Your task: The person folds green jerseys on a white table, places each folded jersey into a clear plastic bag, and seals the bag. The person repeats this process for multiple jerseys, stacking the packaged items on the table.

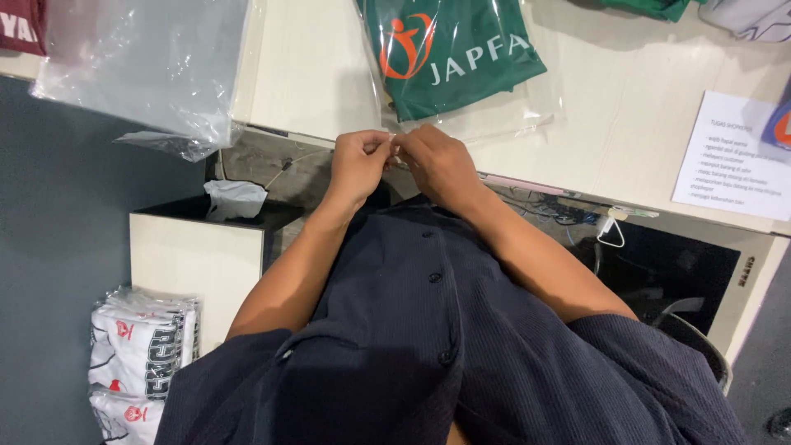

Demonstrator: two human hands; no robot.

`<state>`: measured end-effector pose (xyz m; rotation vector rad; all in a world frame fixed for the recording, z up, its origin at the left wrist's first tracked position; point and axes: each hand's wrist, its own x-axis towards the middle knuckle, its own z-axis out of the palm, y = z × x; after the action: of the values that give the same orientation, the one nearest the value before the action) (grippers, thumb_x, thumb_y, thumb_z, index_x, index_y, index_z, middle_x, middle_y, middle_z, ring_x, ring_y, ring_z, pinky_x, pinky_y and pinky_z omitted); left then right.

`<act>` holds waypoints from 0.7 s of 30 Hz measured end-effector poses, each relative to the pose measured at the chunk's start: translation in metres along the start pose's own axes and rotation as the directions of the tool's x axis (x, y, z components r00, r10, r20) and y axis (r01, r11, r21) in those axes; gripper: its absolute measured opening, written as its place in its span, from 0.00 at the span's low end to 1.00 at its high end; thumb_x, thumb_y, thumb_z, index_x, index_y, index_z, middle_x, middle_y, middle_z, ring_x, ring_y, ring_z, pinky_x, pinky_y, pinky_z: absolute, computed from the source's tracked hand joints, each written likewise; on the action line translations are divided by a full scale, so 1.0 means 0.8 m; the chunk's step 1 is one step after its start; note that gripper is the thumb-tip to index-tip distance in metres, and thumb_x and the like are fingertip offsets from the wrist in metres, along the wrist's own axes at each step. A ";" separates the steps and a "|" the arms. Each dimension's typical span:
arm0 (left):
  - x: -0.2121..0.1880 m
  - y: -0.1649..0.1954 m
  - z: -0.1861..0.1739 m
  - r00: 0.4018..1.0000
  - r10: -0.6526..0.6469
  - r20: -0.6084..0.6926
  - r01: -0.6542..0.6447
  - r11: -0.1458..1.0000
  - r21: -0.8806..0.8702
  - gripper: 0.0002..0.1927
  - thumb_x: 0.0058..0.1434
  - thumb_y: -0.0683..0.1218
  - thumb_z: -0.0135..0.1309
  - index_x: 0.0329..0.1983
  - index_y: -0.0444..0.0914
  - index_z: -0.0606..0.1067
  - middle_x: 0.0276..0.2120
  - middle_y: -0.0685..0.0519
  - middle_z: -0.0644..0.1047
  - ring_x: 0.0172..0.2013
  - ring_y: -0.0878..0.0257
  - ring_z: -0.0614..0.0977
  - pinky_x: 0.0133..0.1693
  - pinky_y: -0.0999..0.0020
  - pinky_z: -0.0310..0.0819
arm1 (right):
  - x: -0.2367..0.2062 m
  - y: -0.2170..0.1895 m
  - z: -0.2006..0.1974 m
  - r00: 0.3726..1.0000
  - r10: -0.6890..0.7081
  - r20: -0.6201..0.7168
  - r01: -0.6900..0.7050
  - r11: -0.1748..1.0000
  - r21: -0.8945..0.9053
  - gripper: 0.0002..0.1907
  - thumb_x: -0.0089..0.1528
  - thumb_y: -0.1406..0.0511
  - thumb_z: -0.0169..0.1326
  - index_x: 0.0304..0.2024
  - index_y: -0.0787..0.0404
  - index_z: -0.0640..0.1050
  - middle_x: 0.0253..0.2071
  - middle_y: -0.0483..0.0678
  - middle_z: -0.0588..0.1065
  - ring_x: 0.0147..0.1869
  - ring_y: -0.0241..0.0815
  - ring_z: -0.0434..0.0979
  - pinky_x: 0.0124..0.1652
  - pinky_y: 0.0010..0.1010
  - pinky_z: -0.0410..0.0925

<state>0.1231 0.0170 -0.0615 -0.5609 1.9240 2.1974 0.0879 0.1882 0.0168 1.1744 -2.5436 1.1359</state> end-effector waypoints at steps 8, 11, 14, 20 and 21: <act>-0.008 0.021 -0.023 0.999 0.033 0.030 -0.036 0.990 0.134 0.08 0.66 0.40 0.58 0.40 0.28 0.80 0.28 0.52 0.81 0.27 0.70 0.78 0.29 0.76 0.72 | -0.096 0.091 -0.026 0.962 0.157 0.225 -0.240 0.878 0.413 0.13 0.63 0.73 0.58 0.50 0.64 0.76 0.47 0.50 0.76 0.46 0.43 0.78 0.45 0.34 0.74; -0.024 0.028 -0.039 0.998 0.037 0.054 -0.046 0.983 0.180 0.09 0.63 0.40 0.58 0.44 0.30 0.76 0.28 0.52 0.81 0.27 0.70 0.80 0.30 0.76 0.73 | -0.204 0.174 -0.146 0.687 0.683 0.248 -0.725 0.621 0.298 0.12 0.66 0.71 0.58 0.53 0.65 0.77 0.44 0.49 0.76 0.45 0.38 0.75 0.45 0.29 0.70; -0.036 0.035 -0.047 0.996 0.074 0.045 -0.083 0.971 0.226 0.13 0.62 0.40 0.58 0.48 0.33 0.72 0.27 0.52 0.82 0.28 0.71 0.79 0.31 0.76 0.73 | -0.335 0.216 -0.279 0.173 0.949 -0.263 -0.783 0.294 0.548 0.13 0.72 0.69 0.53 0.58 0.61 0.71 0.53 0.50 0.75 0.45 0.39 0.81 0.44 0.34 0.74; -0.057 0.049 -0.048 0.967 0.210 0.144 -0.254 0.842 0.476 0.11 0.63 0.38 0.62 0.48 0.33 0.80 0.35 0.50 0.82 0.36 0.65 0.82 0.39 0.70 0.75 | -0.403 0.246 -0.322 0.241 0.837 -0.492 -0.940 0.075 -0.333 0.19 0.66 0.75 0.58 0.59 0.60 0.74 0.61 0.50 0.73 0.47 0.38 0.82 0.46 0.31 0.75; -0.060 0.049 -0.048 0.940 0.282 0.192 -0.341 0.789 0.511 0.14 0.58 0.39 0.66 0.47 0.32 0.79 0.36 0.49 0.82 0.36 0.62 0.82 0.41 0.68 0.75 | -0.385 0.242 -0.305 0.411 0.765 -0.496 -0.877 0.182 -0.445 0.20 0.65 0.76 0.58 0.59 0.60 0.75 0.63 0.50 0.72 0.48 0.38 0.82 0.46 0.31 0.75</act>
<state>0.1591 -0.0210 -0.0105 -0.0273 2.5716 1.6454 0.1196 0.6211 -0.0429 -0.6263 -2.9789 0.1760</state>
